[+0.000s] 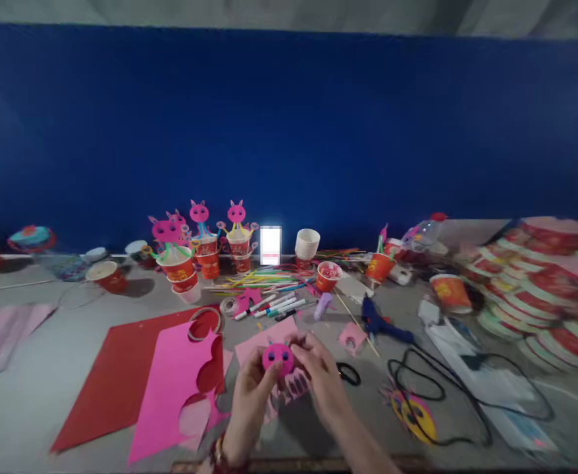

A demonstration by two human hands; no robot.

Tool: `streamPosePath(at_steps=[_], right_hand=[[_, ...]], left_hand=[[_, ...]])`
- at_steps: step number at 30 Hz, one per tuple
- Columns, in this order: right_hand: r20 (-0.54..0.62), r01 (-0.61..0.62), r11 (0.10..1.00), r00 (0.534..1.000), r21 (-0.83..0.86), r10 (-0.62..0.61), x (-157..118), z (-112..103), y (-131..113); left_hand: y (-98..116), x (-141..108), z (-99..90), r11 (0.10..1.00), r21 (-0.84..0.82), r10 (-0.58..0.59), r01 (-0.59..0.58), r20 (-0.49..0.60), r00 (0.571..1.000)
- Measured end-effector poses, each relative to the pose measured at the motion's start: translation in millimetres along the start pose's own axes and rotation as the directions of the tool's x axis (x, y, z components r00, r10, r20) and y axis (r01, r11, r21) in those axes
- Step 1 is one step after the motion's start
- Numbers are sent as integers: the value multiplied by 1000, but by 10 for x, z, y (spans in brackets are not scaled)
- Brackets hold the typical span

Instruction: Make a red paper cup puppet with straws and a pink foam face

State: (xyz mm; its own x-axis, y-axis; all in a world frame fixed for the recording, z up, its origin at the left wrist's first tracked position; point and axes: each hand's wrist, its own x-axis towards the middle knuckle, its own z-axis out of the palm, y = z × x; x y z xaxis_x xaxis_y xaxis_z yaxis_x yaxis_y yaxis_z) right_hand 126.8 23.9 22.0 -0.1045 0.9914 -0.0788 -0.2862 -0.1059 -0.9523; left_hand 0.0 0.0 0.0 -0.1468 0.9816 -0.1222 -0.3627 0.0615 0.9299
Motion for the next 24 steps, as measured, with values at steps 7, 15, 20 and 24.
streamPosePath(at_steps=[7, 15, 20, 24], right_hand=[[-131, 23, 995, 991, -93, -35, 52, -185, 114], [-160, 20, 970, 985, -244, -60, -40, -477, 191], [-165, 128, 819, 951, -560, -261, -5, -1012, 32], [-54, 95, 312, 898, -945, -436, 130, -1639, -331]], left_hand=[[66, 37, 1, 977, -171, -122, 127, 38, 992], [49, 41, -1, 958, -211, -183, 192, 61, 981], [46, 34, -32, 961, -204, -183, 185, 30, 983], [42, 30, -52, 949, -232, -220, 212, -8, 976]])
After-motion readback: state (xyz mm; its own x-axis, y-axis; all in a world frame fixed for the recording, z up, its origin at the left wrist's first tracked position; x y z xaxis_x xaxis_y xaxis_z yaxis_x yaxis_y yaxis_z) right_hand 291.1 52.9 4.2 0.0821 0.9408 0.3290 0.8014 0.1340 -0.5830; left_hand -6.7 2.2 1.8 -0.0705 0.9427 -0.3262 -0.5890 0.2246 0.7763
